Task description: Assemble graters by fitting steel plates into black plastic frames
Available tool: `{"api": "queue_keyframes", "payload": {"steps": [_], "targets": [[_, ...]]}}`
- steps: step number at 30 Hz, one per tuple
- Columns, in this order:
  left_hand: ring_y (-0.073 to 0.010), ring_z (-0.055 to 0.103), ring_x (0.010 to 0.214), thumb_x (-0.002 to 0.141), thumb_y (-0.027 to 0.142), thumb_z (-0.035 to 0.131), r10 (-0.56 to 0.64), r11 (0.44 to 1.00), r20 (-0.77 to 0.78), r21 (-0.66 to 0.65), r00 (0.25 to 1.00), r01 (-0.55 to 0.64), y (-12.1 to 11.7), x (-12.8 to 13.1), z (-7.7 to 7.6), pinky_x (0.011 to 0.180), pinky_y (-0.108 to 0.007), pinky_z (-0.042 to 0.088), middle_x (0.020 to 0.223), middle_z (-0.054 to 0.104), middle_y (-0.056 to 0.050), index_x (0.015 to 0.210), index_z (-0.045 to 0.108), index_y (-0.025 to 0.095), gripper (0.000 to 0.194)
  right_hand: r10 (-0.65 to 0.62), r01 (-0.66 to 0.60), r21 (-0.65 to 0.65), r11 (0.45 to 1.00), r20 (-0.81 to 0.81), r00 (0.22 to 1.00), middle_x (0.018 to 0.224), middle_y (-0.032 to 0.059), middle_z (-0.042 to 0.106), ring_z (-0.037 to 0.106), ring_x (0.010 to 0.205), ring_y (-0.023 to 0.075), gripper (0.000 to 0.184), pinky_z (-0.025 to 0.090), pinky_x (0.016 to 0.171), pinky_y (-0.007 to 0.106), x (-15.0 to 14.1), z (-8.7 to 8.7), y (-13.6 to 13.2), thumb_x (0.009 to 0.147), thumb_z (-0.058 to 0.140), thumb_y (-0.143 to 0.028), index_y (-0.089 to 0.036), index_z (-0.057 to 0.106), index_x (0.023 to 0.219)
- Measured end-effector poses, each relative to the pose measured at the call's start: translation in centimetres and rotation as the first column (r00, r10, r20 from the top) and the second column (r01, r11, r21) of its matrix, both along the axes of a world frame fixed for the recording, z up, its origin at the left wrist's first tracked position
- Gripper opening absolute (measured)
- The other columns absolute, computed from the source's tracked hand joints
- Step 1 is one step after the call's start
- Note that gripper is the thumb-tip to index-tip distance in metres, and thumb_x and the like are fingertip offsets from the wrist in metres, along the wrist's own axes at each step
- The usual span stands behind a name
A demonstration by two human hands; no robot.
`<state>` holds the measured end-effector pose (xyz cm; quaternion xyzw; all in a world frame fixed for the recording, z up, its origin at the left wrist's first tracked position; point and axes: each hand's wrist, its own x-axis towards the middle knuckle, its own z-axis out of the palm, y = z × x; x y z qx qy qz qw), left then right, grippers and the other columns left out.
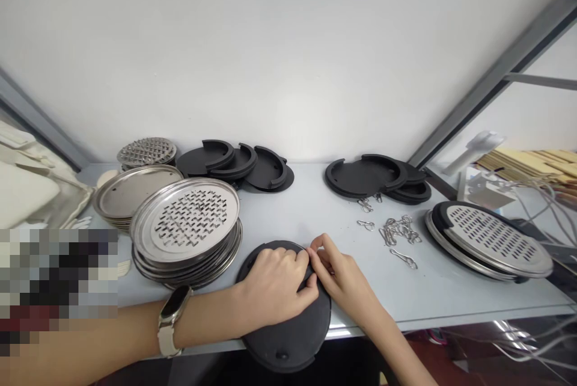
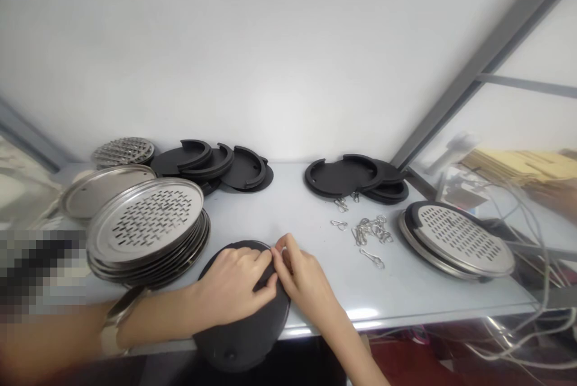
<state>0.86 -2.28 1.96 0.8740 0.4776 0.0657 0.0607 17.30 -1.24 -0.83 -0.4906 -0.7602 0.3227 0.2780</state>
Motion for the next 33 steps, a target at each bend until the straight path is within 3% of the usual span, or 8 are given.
{"api": "queue_keyframes", "payload": {"steps": [8, 16, 26, 33], "targets": [[-0.0257, 0.065, 0.075, 0.088, 0.031, 0.044, -0.005, 1.0, -0.011, 0.001, 1.0, 0.005, -0.1, 0.05, 0.02, 0.065, -0.037, 0.051, 0.078, 0.066, -0.008, 0.102, 0.061, 0.014, 0.028, 0.003, -0.003, -0.012, 1.0, -0.004, 1.0, 0.059, -0.0057, 0.049, 0.05, 0.05, 0.0141, 0.018, 0.038, 0.051, 0.024, 0.07, 0.25, 0.03, 0.099, 0.037, -0.036, -0.025, 0.04, 0.084], [-0.0254, 0.064, 0.072, 0.088, 0.03, 0.043, 0.012, 1.0, -0.012, 0.027, 1.0, -0.012, -0.23, 0.09, -0.09, 0.062, -0.037, 0.05, 0.076, 0.066, -0.006, 0.1, 0.061, 0.014, 0.027, 0.009, -0.009, 0.006, 1.0, 0.034, 0.999, 0.057, -0.0058, 0.043, 0.043, 0.05, 0.0131, 0.025, 0.034, 0.05, 0.023, 0.15, 0.11, 0.19, 0.098, 0.036, -0.036, -0.024, 0.034, 0.076], [-0.0257, 0.064, 0.071, 0.087, 0.029, 0.045, 0.005, 0.998, -0.002, 0.056, 1.0, -0.005, -0.3, 0.09, -0.27, 0.062, -0.037, 0.05, 0.079, 0.067, -0.007, 0.097, 0.063, 0.014, 0.026, 0.005, -0.005, -0.02, 1.0, -0.014, 1.0, 0.059, -0.0065, 0.044, 0.044, 0.051, 0.0108, 0.025, 0.035, 0.053, 0.022, 0.38, -0.34, 0.12, 0.099, 0.039, -0.037, -0.023, 0.039, 0.078], [-0.025, 0.064, 0.07, 0.086, 0.03, 0.047, 0.008, 0.994, -0.012, 0.111, 1.0, -0.007, -0.33, 0.1, -0.45, 0.061, -0.036, 0.05, 0.078, 0.067, -0.006, 0.097, 0.063, 0.014, 0.025, -0.011, 0.011, 0.037, 0.999, 0.009, 1.0, 0.06, -0.0054, 0.046, 0.044, 0.052, 0.0107, 0.026, 0.036, 0.052, 0.022, 0.2, -0.05, -0.02, 0.099, 0.039, -0.036, -0.023, 0.04, 0.076]]}}
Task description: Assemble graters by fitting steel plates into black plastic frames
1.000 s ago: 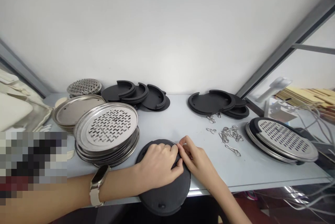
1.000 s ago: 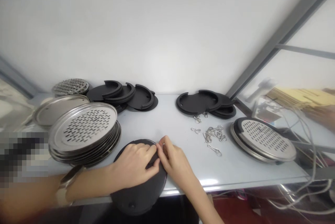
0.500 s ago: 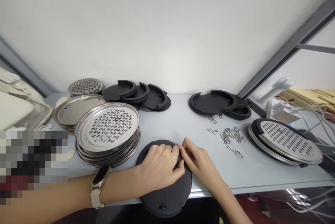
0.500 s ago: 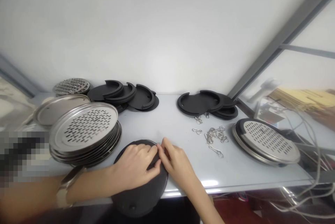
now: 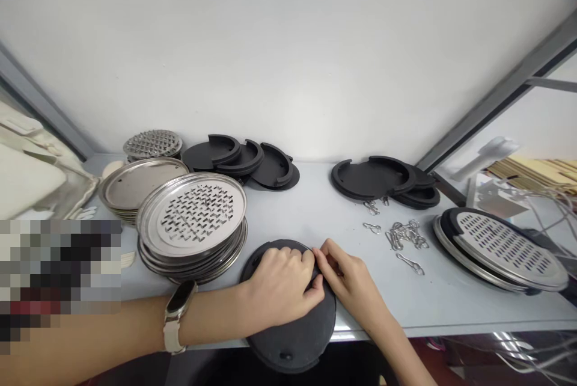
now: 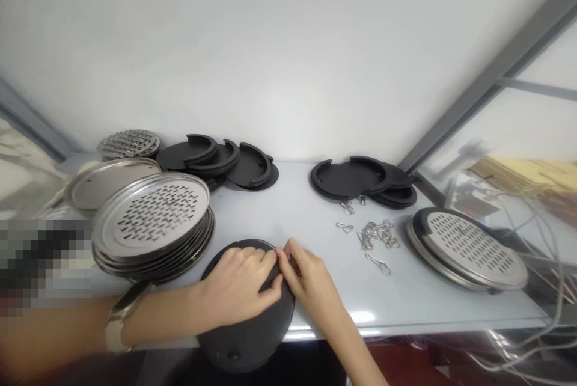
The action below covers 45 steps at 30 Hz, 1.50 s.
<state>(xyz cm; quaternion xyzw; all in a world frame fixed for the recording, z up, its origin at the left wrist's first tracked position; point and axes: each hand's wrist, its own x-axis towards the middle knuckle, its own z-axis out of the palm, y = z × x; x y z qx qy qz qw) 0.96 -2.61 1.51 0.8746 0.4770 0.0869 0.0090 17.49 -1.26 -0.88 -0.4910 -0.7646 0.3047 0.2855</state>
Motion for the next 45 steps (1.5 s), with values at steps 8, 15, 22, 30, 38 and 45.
{"api": "queue_keyframes", "payload": {"steps": [8, 15, 22, 30, 38, 45], "targets": [[-0.0259, 0.064, 0.068, 0.086, 0.03, 0.046, 0.003, 1.0, 0.004, -0.031, 1.0, -0.003, -0.15, 0.03, 0.34, 0.06, -0.039, 0.051, 0.076, 0.066, -0.005, 0.091, 0.062, 0.015, 0.022, 0.008, -0.008, -0.008, 1.0, 0.015, 1.0, 0.061, -0.0066, 0.045, 0.043, 0.052, 0.0101, 0.023, 0.036, 0.053, 0.021, -0.01, -0.31, 0.02, 0.099, 0.039, -0.034, -0.023, 0.038, 0.079], [-0.0259, 0.065, 0.068, 0.086, 0.03, 0.047, 0.001, 0.999, 0.02, -0.036, 1.0, 0.0, -0.07, 0.09, 0.42, 0.06, -0.039, 0.052, 0.075, 0.066, -0.005, 0.087, 0.062, 0.015, 0.021, 0.007, -0.008, 0.024, 1.0, 0.05, 0.999, 0.06, -0.0068, 0.038, 0.037, 0.052, 0.0103, 0.028, 0.033, 0.053, 0.022, 0.07, -0.51, 0.02, 0.099, 0.038, -0.036, -0.023, 0.032, 0.075], [-0.0259, 0.064, 0.068, 0.087, 0.032, 0.045, -0.008, 1.0, 0.015, -0.028, 1.0, 0.008, -0.17, -0.04, 0.23, 0.059, -0.038, 0.051, 0.075, 0.066, -0.006, 0.09, 0.061, 0.015, 0.023, 0.012, -0.014, 0.05, 0.999, 0.05, 0.999, 0.06, -0.007, 0.037, 0.038, 0.051, 0.0103, 0.027, 0.033, 0.052, 0.022, 0.04, -0.57, 0.05, 0.099, 0.038, -0.034, -0.023, 0.031, 0.076], [-0.0254, 0.064, 0.068, 0.087, 0.032, 0.046, -0.013, 1.0, 0.027, -0.016, 1.0, 0.014, -0.34, -0.01, -0.04, 0.06, -0.038, 0.051, 0.075, 0.066, -0.005, 0.089, 0.062, 0.015, 0.023, 0.005, -0.01, 0.073, 0.997, 0.07, 0.998, 0.059, -0.0075, 0.035, 0.035, 0.05, 0.0099, 0.027, 0.033, 0.052, 0.021, 0.07, -0.55, -0.1, 0.099, 0.038, -0.033, -0.023, 0.03, 0.075], [-0.0247, 0.065, 0.068, 0.086, 0.032, 0.047, -0.022, 1.0, 0.033, 0.013, 0.999, 0.022, -0.26, -0.04, -0.26, 0.06, -0.037, 0.051, 0.074, 0.066, -0.005, 0.089, 0.063, 0.015, 0.023, 0.008, -0.012, 0.068, 0.998, 0.059, 0.998, 0.058, -0.0083, 0.032, 0.032, 0.049, 0.0088, 0.028, 0.032, 0.049, 0.02, -0.02, -0.7, 0.1, 0.099, 0.039, -0.034, -0.023, 0.029, 0.075], [-0.0249, 0.065, 0.068, 0.087, 0.033, 0.047, -0.019, 1.0, 0.025, 0.001, 1.0, 0.019, -0.27, -0.03, -0.08, 0.06, -0.037, 0.051, 0.077, 0.067, -0.005, 0.09, 0.062, 0.016, 0.023, -0.012, 0.005, 0.153, 0.988, 0.05, 0.999, 0.057, -0.008, 0.029, 0.029, 0.05, 0.0084, 0.034, 0.031, 0.048, 0.02, 0.24, -0.75, -0.1, 0.098, 0.041, -0.033, -0.022, 0.027, 0.069]]}}
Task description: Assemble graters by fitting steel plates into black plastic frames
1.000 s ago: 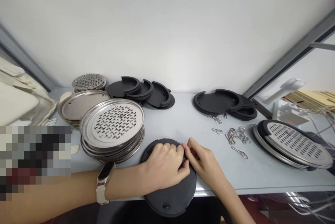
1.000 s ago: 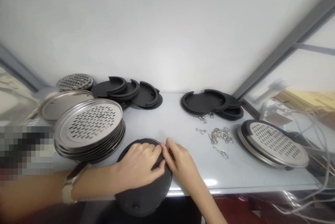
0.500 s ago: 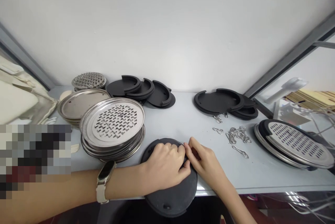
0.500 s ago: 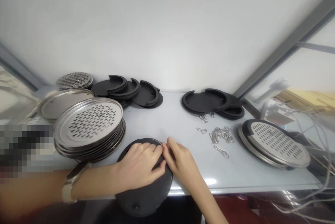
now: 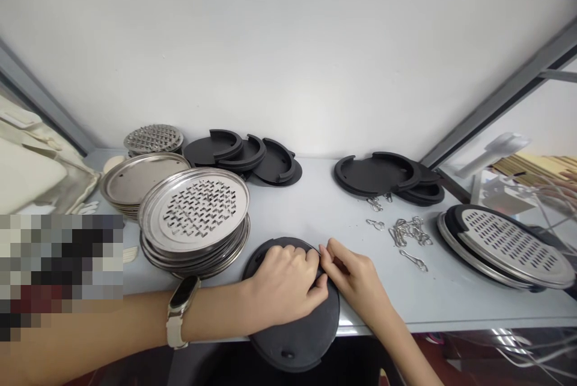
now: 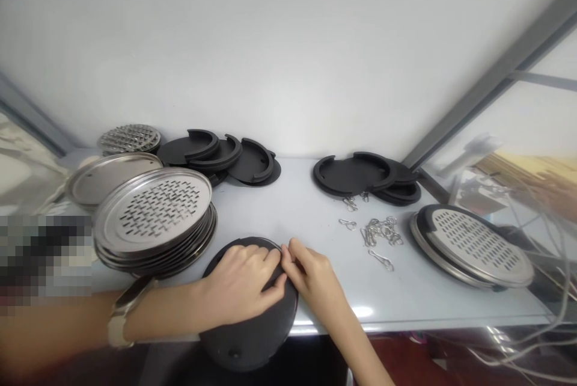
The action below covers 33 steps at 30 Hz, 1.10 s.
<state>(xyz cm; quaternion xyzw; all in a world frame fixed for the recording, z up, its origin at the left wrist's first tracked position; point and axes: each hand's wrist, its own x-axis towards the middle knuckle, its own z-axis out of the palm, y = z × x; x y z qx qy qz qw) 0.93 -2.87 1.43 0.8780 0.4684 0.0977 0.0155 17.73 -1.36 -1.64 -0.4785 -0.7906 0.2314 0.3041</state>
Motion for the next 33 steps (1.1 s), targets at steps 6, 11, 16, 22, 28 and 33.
{"api": "queue_keyframes", "payload": {"steps": [6, 11, 16, 22, 28, 33], "targets": [[-0.025, 0.065, 0.069, 0.087, 0.031, 0.047, 0.003, 0.999, -0.009, -0.041, 1.0, -0.003, 0.0, 0.08, 0.6, 0.061, -0.036, 0.05, 0.076, 0.067, -0.006, 0.094, 0.062, 0.015, 0.023, -0.028, 0.023, -0.098, 0.995, -0.052, 0.998, 0.058, -0.0075, 0.036, 0.035, 0.049, 0.0096, 0.023, 0.037, 0.05, 0.02, -0.22, 0.15, -0.1, 0.098, 0.041, -0.037, -0.023, 0.042, 0.08], [-0.0248, 0.064, 0.069, 0.087, 0.03, 0.047, 0.012, 0.999, -0.01, -0.042, 1.0, -0.012, 0.04, 0.1, 0.56, 0.061, -0.036, 0.05, 0.075, 0.066, -0.005, 0.089, 0.062, 0.015, 0.021, -0.074, 0.066, -0.099, 0.993, -0.079, 0.994, 0.06, -0.0065, 0.043, 0.044, 0.05, 0.0115, 0.015, 0.04, 0.051, 0.021, -0.3, 0.28, -0.07, 0.099, 0.039, -0.037, -0.023, 0.045, 0.096], [-0.0254, 0.064, 0.069, 0.088, 0.033, 0.045, -0.001, 0.999, -0.026, -0.041, 1.0, 0.0, 0.1, 0.05, 0.44, 0.059, -0.037, 0.051, 0.075, 0.066, -0.006, 0.093, 0.062, 0.015, 0.025, -0.06, 0.053, -0.103, 0.993, -0.07, 0.996, 0.065, -0.0048, 0.05, 0.05, 0.055, 0.0119, 0.014, 0.044, 0.055, 0.021, -0.22, 0.33, -0.01, 0.099, 0.04, -0.035, -0.023, 0.046, 0.098], [-0.0252, 0.064, 0.069, 0.088, 0.033, 0.045, -0.007, 1.0, -0.025, -0.026, 1.0, 0.006, 0.13, 0.1, 0.29, 0.06, -0.037, 0.051, 0.075, 0.066, -0.006, 0.095, 0.062, 0.014, 0.026, -0.081, 0.077, -0.067, 0.995, -0.072, 0.994, 0.072, -0.0024, 0.056, 0.056, 0.063, 0.013, 0.011, 0.047, 0.062, 0.022, -0.14, 0.45, 0.02, 0.098, 0.044, -0.034, -0.023, 0.047, 0.099], [-0.0254, 0.064, 0.069, 0.088, 0.034, 0.045, -0.007, 1.0, -0.027, -0.026, 1.0, 0.007, 0.04, 0.08, 0.17, 0.059, -0.036, 0.05, 0.075, 0.066, -0.006, 0.099, 0.061, 0.014, 0.028, -0.079, 0.081, 0.021, 0.996, -0.089, 0.993, 0.085, 0.0019, 0.062, 0.062, 0.08, 0.0158, 0.006, 0.049, 0.076, 0.026, -0.06, 0.3, 0.01, 0.097, 0.047, -0.029, -0.023, 0.047, 0.097], [-0.0248, 0.064, 0.068, 0.088, 0.033, 0.045, 0.001, 0.999, -0.017, -0.043, 1.0, -0.001, 0.0, 0.1, 0.45, 0.061, -0.036, 0.05, 0.073, 0.065, -0.006, 0.089, 0.061, 0.014, 0.025, -0.102, 0.107, 0.107, 0.988, -0.051, 0.993, 0.094, 0.0048, 0.063, 0.062, 0.091, 0.019, 0.006, 0.049, 0.08, 0.031, 0.0, 0.21, 0.08, 0.097, 0.046, -0.026, -0.023, 0.05, 0.098]]}}
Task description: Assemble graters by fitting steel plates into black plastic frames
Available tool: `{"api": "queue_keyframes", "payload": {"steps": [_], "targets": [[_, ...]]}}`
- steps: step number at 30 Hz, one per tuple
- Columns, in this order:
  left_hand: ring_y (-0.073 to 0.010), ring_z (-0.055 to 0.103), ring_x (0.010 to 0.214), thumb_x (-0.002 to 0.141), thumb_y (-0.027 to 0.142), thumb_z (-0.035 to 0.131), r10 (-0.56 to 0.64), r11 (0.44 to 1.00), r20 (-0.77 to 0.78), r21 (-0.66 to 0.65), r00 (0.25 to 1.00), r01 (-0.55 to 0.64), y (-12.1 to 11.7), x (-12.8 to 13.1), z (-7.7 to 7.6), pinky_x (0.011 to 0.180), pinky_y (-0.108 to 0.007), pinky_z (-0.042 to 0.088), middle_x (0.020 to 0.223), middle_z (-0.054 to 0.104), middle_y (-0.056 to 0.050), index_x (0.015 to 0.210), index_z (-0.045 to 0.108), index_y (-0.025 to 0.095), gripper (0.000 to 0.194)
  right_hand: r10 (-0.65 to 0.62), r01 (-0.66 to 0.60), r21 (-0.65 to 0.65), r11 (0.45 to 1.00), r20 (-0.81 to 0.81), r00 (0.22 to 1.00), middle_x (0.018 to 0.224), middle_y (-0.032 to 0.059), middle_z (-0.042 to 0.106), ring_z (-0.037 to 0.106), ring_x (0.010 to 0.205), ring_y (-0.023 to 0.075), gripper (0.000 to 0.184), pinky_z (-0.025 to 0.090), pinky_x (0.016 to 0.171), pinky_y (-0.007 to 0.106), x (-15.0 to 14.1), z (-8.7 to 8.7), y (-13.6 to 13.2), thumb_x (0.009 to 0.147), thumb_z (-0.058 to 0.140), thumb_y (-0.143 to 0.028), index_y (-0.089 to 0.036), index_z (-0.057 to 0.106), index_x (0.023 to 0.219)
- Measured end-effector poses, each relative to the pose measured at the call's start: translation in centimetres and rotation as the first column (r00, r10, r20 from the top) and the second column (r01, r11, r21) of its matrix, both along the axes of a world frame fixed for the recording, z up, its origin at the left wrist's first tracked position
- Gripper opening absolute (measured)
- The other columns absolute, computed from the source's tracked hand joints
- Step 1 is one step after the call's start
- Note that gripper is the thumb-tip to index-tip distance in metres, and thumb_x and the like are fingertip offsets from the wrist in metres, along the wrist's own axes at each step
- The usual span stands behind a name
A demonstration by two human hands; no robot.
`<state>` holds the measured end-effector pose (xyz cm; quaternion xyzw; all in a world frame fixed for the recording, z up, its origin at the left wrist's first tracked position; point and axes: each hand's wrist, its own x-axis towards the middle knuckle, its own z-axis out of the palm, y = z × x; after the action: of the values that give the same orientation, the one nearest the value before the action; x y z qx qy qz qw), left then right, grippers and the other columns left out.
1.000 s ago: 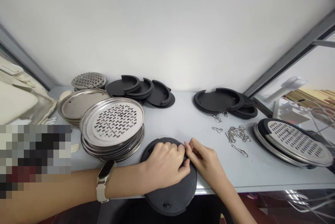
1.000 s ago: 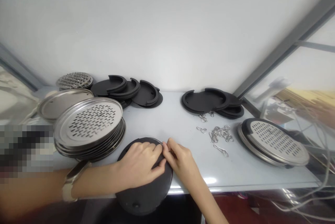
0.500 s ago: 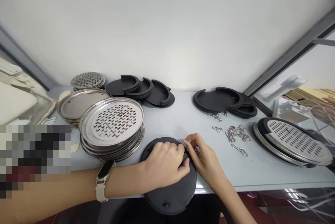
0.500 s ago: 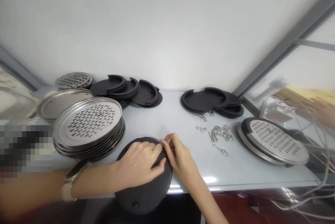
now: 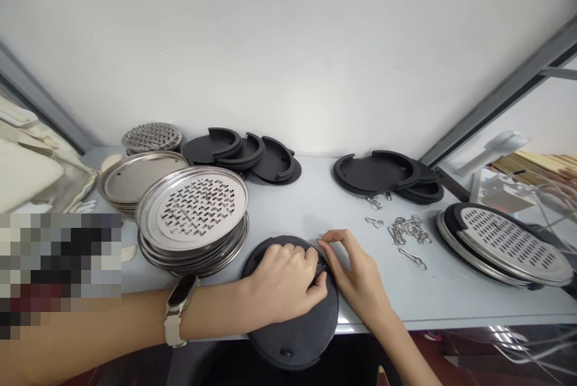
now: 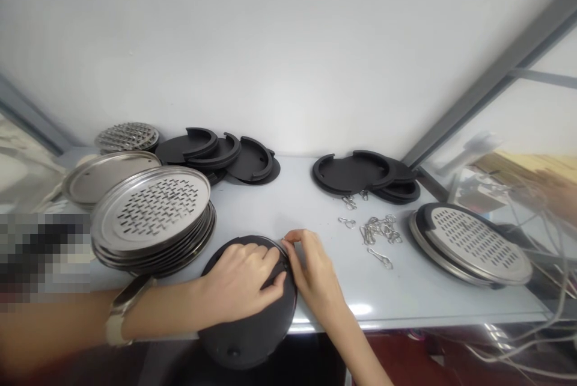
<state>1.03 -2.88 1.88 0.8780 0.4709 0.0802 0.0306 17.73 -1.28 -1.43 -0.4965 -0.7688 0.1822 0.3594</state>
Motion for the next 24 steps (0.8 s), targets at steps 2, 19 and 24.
{"api": "queue_keyframes", "payload": {"steps": [2, 19, 24], "targets": [[-0.0246, 0.064, 0.068, 0.088, 0.033, 0.045, 0.002, 1.0, 0.003, 0.004, 1.0, -0.002, -0.03, -0.02, -0.03, 0.061, -0.036, 0.05, 0.072, 0.065, -0.005, 0.087, 0.061, 0.015, 0.024, -0.011, 0.011, 0.052, 0.999, 0.012, 1.0, 0.094, 0.0053, 0.062, 0.06, 0.094, 0.0203, 0.006, 0.048, 0.082, 0.033, 0.02, 0.05, 0.03, 0.096, 0.046, -0.025, -0.023, 0.052, 0.098], [-0.0248, 0.064, 0.069, 0.087, 0.032, 0.046, 0.0, 1.0, 0.022, 0.022, 1.0, -0.001, 0.03, -0.08, -0.15, 0.061, -0.037, 0.05, 0.074, 0.066, -0.005, 0.089, 0.061, 0.016, 0.022, 0.067, -0.063, -0.069, 0.996, 0.054, 0.996, 0.081, 0.0016, 0.058, 0.056, 0.08, 0.0182, 0.006, 0.045, 0.075, 0.03, 0.05, 0.18, 0.07, 0.096, 0.045, -0.023, -0.023, 0.05, 0.096], [-0.0249, 0.064, 0.067, 0.088, 0.032, 0.045, -0.003, 1.0, 0.011, 0.015, 1.0, 0.002, 0.05, -0.09, -0.15, 0.06, -0.037, 0.05, 0.074, 0.066, -0.005, 0.088, 0.061, 0.016, 0.022, 0.078, -0.077, -0.14, 0.987, 0.002, 0.997, 0.073, -0.0017, 0.054, 0.055, 0.069, 0.0152, 0.009, 0.045, 0.069, 0.027, -0.07, 0.46, -0.03, 0.097, 0.042, -0.026, -0.022, 0.05, 0.097]]}}
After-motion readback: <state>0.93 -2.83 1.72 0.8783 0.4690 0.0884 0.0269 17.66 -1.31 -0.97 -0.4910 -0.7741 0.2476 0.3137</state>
